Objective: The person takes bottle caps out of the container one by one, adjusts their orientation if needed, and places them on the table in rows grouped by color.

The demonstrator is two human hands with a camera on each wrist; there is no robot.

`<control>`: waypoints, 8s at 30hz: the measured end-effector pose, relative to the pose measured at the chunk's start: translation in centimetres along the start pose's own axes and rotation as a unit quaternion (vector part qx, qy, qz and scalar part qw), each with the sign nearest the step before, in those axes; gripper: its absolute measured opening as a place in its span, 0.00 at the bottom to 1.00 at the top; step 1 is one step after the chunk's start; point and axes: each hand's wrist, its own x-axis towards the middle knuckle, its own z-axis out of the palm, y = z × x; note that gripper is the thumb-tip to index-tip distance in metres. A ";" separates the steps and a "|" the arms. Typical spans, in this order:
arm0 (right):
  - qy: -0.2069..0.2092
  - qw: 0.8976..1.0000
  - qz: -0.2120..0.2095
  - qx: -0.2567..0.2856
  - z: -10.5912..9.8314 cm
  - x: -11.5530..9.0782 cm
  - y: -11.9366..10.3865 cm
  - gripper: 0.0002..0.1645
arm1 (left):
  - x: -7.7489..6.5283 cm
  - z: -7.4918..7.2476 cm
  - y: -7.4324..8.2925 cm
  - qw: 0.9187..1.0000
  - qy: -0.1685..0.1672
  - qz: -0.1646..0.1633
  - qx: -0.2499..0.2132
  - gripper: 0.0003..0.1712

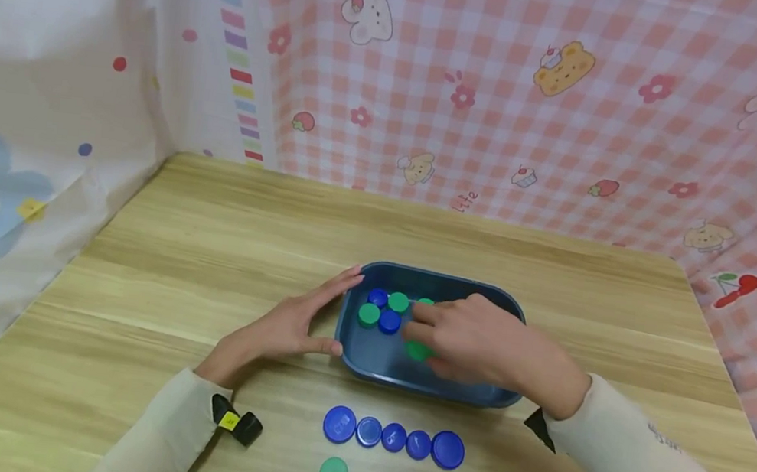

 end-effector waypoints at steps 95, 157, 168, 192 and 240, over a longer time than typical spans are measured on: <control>-0.032 0.994 -0.050 0.091 7.0 0.0 -10.7 0.16 | 0.0 -0.1 -0.1 1.000 0.001 0.002 0.007 0.57; 0.034 0.996 0.080 0.012 1.3 0.4 2.8 0.20 | 0.0 -0.2 0.0 1.000 0.000 -0.004 0.000 0.56; -0.021 0.996 0.089 0.018 2.2 1.2 4.9 0.25 | -0.1 -0.1 -0.2 1.000 0.003 -0.004 0.008 0.56; -0.090 0.989 0.118 0.016 4.1 3.4 5.8 0.22 | -0.2 -0.1 -0.3 1.000 0.004 0.005 0.001 0.57; -0.126 0.988 0.087 0.021 4.3 3.6 5.4 0.16 | -0.1 0.0 -0.4 1.000 0.002 0.004 0.005 0.56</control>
